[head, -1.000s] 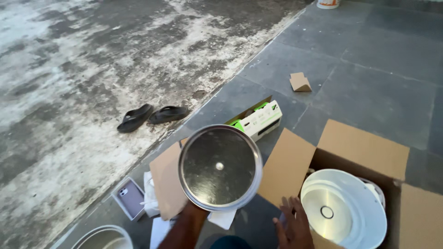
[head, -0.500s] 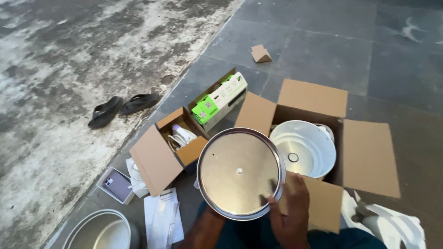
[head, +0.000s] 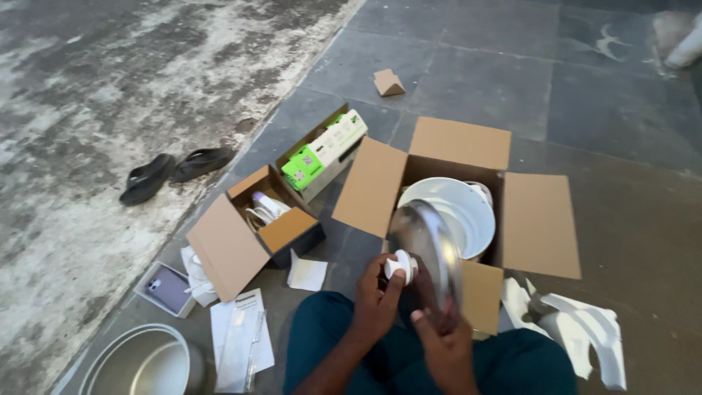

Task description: The person sits on a tiled floor and unpacks a cardboard box containing a rice cooker. They remove styrofoam pieces, a plastic-wrapped manual, a metal inner pot, and a glass lid, placing each item aside on the floor.

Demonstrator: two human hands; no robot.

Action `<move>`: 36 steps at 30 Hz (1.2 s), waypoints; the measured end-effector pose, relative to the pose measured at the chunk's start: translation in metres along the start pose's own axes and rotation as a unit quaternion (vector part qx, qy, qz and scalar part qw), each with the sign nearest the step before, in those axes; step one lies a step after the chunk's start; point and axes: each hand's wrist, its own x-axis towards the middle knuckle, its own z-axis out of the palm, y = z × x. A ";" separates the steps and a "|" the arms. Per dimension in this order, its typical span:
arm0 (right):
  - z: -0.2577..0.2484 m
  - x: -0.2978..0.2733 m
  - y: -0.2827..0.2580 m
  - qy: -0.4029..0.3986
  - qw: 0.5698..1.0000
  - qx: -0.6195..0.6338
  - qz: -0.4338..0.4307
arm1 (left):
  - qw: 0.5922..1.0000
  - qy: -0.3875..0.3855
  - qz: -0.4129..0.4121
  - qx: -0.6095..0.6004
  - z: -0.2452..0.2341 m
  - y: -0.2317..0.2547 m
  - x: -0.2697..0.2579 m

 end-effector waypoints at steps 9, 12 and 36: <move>-0.052 0.025 -0.045 -0.102 0.860 0.484 0.126 | 0.954 0.031 -0.199 -0.222 -0.011 0.059 0.021; -0.055 0.024 -0.042 -0.083 0.865 0.473 0.145 | 0.827 -0.064 -0.319 -0.458 -0.019 0.062 0.013; -0.021 0.019 -0.094 0.049 0.895 -0.381 -0.226 | 0.885 -0.132 -0.251 -0.369 -0.003 0.041 -0.025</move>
